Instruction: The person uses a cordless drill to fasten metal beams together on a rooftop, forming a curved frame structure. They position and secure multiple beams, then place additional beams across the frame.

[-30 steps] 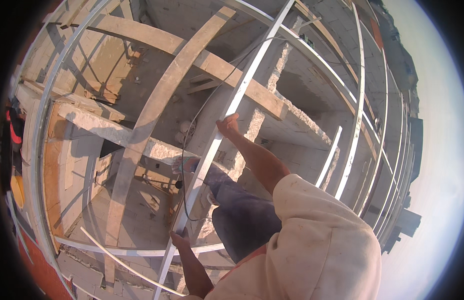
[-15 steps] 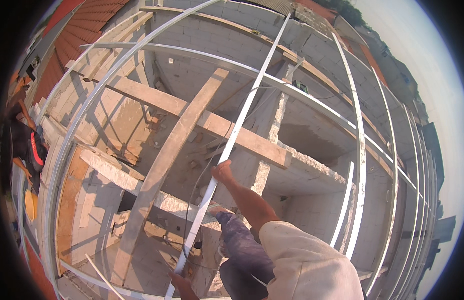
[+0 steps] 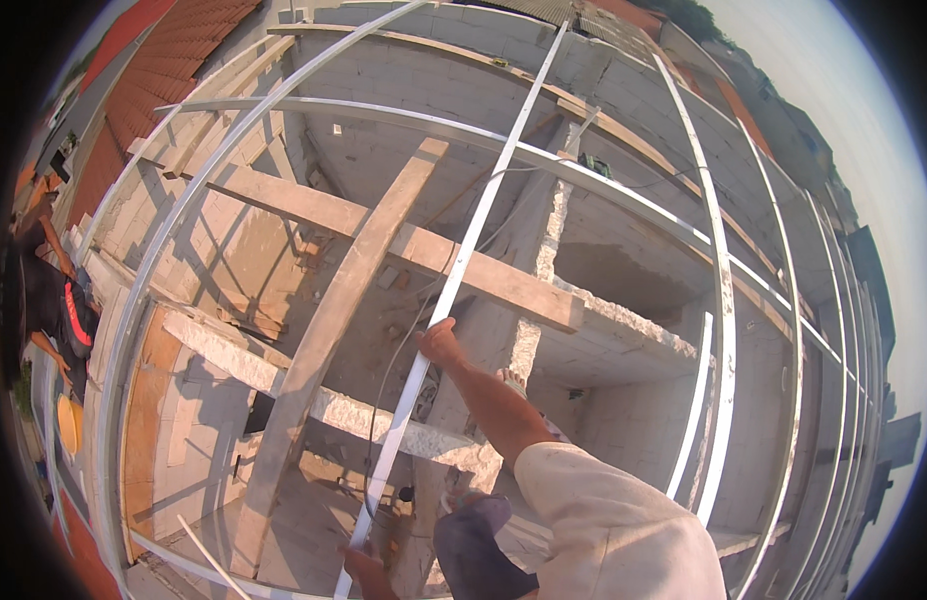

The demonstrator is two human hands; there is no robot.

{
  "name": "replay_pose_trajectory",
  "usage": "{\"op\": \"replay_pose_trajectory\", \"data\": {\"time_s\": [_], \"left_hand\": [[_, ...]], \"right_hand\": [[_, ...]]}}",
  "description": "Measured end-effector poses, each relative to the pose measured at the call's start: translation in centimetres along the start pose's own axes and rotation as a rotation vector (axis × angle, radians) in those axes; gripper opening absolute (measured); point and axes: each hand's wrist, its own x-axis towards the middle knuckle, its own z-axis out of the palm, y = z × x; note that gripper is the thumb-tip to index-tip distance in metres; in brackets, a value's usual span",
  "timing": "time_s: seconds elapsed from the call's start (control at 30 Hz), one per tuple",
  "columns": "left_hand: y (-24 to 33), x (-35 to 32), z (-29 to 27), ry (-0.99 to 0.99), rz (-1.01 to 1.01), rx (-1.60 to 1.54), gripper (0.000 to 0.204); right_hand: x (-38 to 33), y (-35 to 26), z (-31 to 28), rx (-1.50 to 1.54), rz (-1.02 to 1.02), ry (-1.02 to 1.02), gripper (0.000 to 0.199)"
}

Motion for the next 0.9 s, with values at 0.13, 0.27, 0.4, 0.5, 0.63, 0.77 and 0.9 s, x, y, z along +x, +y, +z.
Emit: {"op": "replay_pose_trajectory", "data": {"time_s": [0.13, 0.27, 0.4, 0.5, 0.63, 0.77, 0.9], "left_hand": [[-1.9, 2.1, 2.4, 0.095, 0.095, -0.036, 0.078], [-6.3, 4.4, 4.3, 0.205, 0.44, 0.064, 0.075], [-3.6, 3.6, 6.4, 0.277, 0.531, 0.116, 0.076], [-1.0, 2.0, 4.6, 0.436, 0.338, 0.092, 0.076], [6.0, -0.8, 2.6, 0.778, 0.231, -0.045, 0.078], [19.0, -3.2, 3.8, 0.549, 0.553, -0.142, 0.082], [33.1, -4.6, 2.5, 0.172, 1.02, -0.082, 0.084]], "right_hand": [[0.0, -0.8, -0.9, -0.003, -0.011, -0.077, 0.073], [-0.1, -2.2, 0.3, 0.047, 0.055, -0.158, 0.073], [1.4, 1.6, -0.7, -0.062, 0.04, -0.154, 0.077], [-0.2, -1.2, -0.8, 0.057, 0.227, -0.306, 0.073], [-1.6, -3.6, -2.3, 0.129, 0.277, -0.325, 0.075], [-1.2, -1.4, -2.6, 0.131, 0.264, -0.312, 0.082], [-1.9, -3.8, -4.4, 0.156, 0.304, -0.411, 0.077]]}}
